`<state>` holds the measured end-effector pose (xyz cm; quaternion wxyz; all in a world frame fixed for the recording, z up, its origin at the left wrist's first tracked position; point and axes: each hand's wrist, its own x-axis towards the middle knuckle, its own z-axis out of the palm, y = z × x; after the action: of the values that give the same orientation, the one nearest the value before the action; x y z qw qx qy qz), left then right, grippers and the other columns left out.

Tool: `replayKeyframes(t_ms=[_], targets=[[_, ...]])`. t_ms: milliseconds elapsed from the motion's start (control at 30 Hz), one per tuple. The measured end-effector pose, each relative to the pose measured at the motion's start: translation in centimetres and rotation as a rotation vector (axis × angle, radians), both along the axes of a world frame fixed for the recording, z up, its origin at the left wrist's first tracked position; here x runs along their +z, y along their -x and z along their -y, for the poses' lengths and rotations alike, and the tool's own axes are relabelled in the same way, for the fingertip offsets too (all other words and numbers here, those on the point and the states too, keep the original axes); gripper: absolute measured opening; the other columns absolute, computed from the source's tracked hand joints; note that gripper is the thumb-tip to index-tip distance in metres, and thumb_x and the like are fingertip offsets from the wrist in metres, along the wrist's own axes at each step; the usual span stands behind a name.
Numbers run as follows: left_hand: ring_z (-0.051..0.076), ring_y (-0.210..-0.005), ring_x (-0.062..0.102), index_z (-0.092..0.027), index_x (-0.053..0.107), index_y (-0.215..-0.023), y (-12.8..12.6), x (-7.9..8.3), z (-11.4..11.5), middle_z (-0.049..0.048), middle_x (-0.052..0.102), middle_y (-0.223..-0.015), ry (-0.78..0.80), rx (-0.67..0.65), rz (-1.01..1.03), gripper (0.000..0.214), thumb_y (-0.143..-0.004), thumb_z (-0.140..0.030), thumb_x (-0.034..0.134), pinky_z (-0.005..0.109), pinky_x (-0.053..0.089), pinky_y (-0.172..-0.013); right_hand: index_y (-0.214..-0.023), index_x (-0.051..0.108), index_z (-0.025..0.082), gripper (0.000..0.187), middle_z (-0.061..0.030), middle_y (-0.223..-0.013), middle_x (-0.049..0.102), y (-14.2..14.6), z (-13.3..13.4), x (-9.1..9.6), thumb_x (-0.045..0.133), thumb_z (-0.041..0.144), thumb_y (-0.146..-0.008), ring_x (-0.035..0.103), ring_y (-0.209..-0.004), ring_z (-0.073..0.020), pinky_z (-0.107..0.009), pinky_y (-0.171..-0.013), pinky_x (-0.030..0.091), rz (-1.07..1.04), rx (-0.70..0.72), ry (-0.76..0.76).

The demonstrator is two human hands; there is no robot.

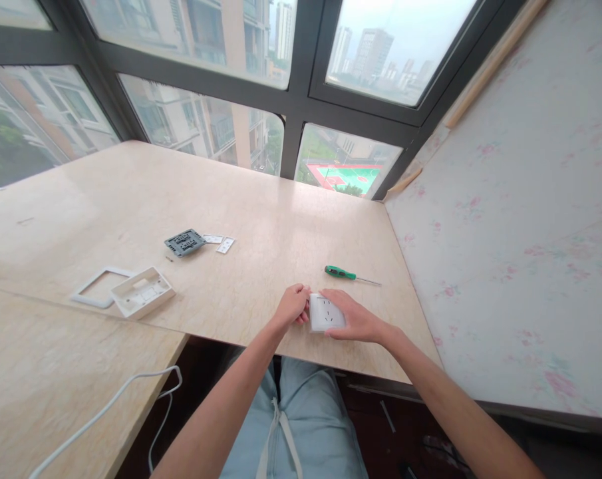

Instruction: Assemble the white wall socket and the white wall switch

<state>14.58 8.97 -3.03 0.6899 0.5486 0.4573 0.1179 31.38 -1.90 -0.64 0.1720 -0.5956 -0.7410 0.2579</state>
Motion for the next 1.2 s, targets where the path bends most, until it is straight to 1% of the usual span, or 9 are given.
replayKeyframes(t_ms=[133,200,400,533,667,767,900,1067,1200], targets=[[0.007,-0.034,0.049,-0.016,0.055,-0.090,0.1,-0.1,0.0,-0.0051,0.050,-0.061,0.020,0.024,0.028,0.030,-0.099,-0.039,0.040,0.017,0.031,-0.033,-0.155,0.020,0.018,0.109,-0.0226,-0.156,0.031,-0.4,0.2,-0.5,0.079,0.055,-0.071,0.027,-0.146,-0.0385,-0.060,-0.117,0.026,0.039,0.032,0.005],[0.006,-0.035,0.048,-0.015,0.056,-0.091,0.2,-0.2,0.1,-0.0047,0.050,-0.063,0.019,0.042,0.049,0.032,-0.098,-0.042,0.040,0.017,0.032,-0.033,-0.157,0.015,0.019,0.116,-0.0225,-0.158,0.028,-0.6,0.4,-0.8,0.080,0.058,-0.069,0.024,-0.147,-0.0391,-0.061,-0.117,0.024,0.052,0.033,0.008],[0.007,-0.039,0.049,-0.016,0.055,-0.094,0.9,-0.7,0.4,-0.0030,0.051,-0.073,-0.046,0.135,0.140,0.031,-0.097,-0.042,0.040,0.018,0.037,-0.032,-0.157,0.015,0.020,0.107,-0.0204,-0.155,0.033,-1.3,1.1,-1.7,0.079,0.036,-0.072,0.030,-0.144,-0.0382,-0.060,-0.116,0.027,0.022,-0.044,0.015],[0.007,-0.040,0.050,-0.018,0.052,-0.085,1.3,-0.9,0.9,-0.0034,0.050,-0.072,-0.132,0.195,0.159,0.028,-0.094,-0.042,0.042,0.018,0.038,-0.032,-0.157,0.012,0.020,0.110,-0.0189,-0.151,0.037,-1.5,1.7,-1.5,0.077,0.025,-0.068,0.034,-0.141,-0.0365,-0.058,-0.116,0.028,0.010,-0.105,0.000],[0.007,-0.041,0.051,-0.019,0.049,-0.078,1.6,-0.9,1.4,-0.0037,0.050,-0.070,-0.193,0.205,0.155,0.029,-0.091,-0.045,0.045,0.017,0.039,-0.032,-0.157,0.012,0.021,0.110,-0.0187,-0.150,0.037,-2.3,2.8,-1.0,0.075,0.021,-0.067,0.034,-0.140,-0.0355,-0.057,-0.116,0.028,0.028,-0.172,-0.013],[0.010,-0.043,0.053,-0.019,0.052,-0.081,1.7,-1.1,1.7,-0.0035,0.051,-0.068,-0.260,0.192,0.125,0.030,-0.089,-0.047,0.046,0.019,0.041,-0.033,-0.157,0.012,0.021,0.109,-0.0183,-0.150,0.036,-3.9,4.2,-0.6,0.075,0.022,-0.068,0.034,-0.141,-0.0349,-0.057,-0.116,0.028,0.043,-0.236,-0.009],[0.014,-0.048,0.056,-0.020,0.057,-0.087,2.0,-1.7,2.1,-0.0024,0.054,-0.066,-0.381,0.142,0.083,0.032,-0.089,-0.050,0.046,0.023,0.044,-0.039,-0.157,0.012,0.025,0.107,-0.0161,-0.151,0.037,-7.2,6.4,-0.2,0.076,0.026,-0.071,0.035,-0.141,-0.0342,-0.057,-0.117,0.028,0.070,-0.329,-0.001],[0.019,-0.068,0.064,-0.021,0.064,-0.086,2.1,-2.1,2.3,0.0023,0.068,-0.076,-0.647,0.105,-0.029,0.031,-0.089,-0.046,0.046,0.029,0.047,-0.063,-0.157,0.012,0.025,0.108,-0.0157,-0.154,0.033,-11.4,9.4,0.0,0.076,0.028,-0.070,0.031,-0.144,-0.0336,-0.057,-0.119,0.025,0.114,-0.440,0.064],[0.020,-0.070,0.065,-0.022,0.065,-0.085,2.0,-2.1,2.3,0.0022,0.070,-0.076,-0.691,0.102,-0.070,0.033,-0.088,-0.048,0.046,0.029,0.044,-0.066,-0.158,0.011,0.022,0.108,-0.0167,-0.156,0.030,-12.4,10.3,-0.1,0.074,0.026,-0.070,0.028,-0.146,-0.0332,-0.055,-0.119,0.024,0.178,-0.438,0.093]])
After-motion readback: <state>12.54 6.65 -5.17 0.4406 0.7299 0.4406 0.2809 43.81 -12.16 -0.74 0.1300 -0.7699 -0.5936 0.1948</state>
